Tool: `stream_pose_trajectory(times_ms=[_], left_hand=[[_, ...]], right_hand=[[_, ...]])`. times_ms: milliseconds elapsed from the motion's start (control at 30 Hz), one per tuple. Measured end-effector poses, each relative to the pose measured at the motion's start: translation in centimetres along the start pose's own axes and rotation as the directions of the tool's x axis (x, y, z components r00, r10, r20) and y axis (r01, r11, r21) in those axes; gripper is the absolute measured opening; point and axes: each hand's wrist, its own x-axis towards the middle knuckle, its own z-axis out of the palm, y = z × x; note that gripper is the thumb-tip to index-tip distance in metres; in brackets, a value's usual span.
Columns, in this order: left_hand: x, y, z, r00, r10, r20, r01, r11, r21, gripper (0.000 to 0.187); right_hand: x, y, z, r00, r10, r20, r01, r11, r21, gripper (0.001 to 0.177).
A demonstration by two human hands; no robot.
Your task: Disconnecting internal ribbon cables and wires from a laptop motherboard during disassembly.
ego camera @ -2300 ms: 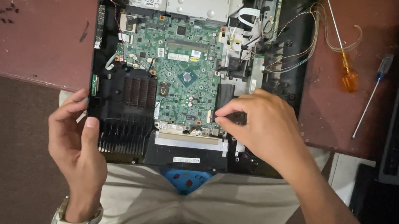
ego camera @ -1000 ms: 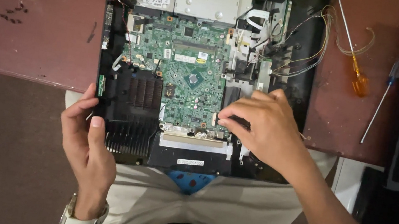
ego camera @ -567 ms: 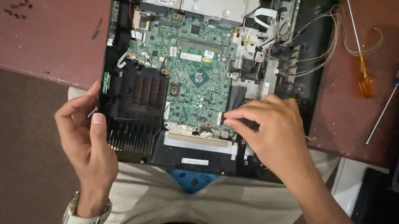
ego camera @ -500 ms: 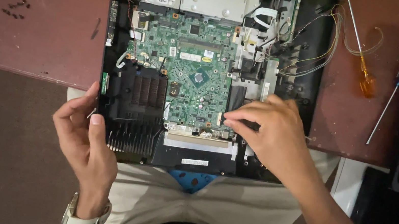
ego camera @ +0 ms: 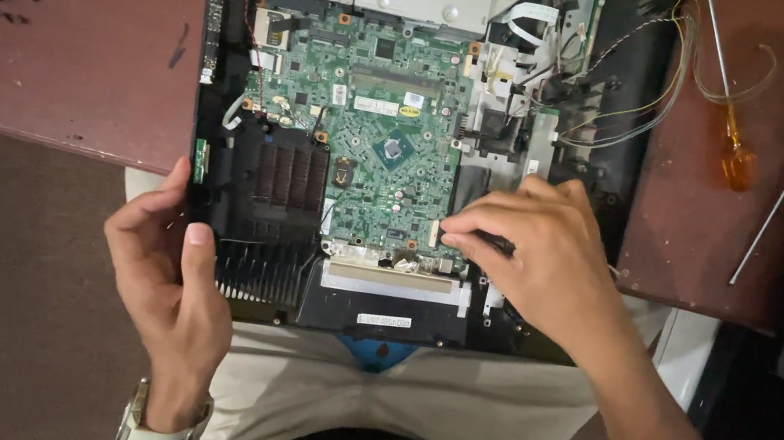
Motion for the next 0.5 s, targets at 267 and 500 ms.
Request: stream_pose_trajectory(times_ms=[267,500], left_hand=[[0.0,-0.2,-0.1,1.0,0.026,-0.006,-0.026,1.0,-0.008,0.023],[0.1,-0.1,-0.1,0.997,0.074,-0.01,-0.074,0.997,0.032,0.026]], right_hand=[[-0.9,-0.2,1.2,0.988,-0.018,-0.151,0.013,0.999,-0.036,0.014],[-0.7,-0.7,0.7,0.987,0.054,-0.149,-0.051,0.998,0.025,0.014]])
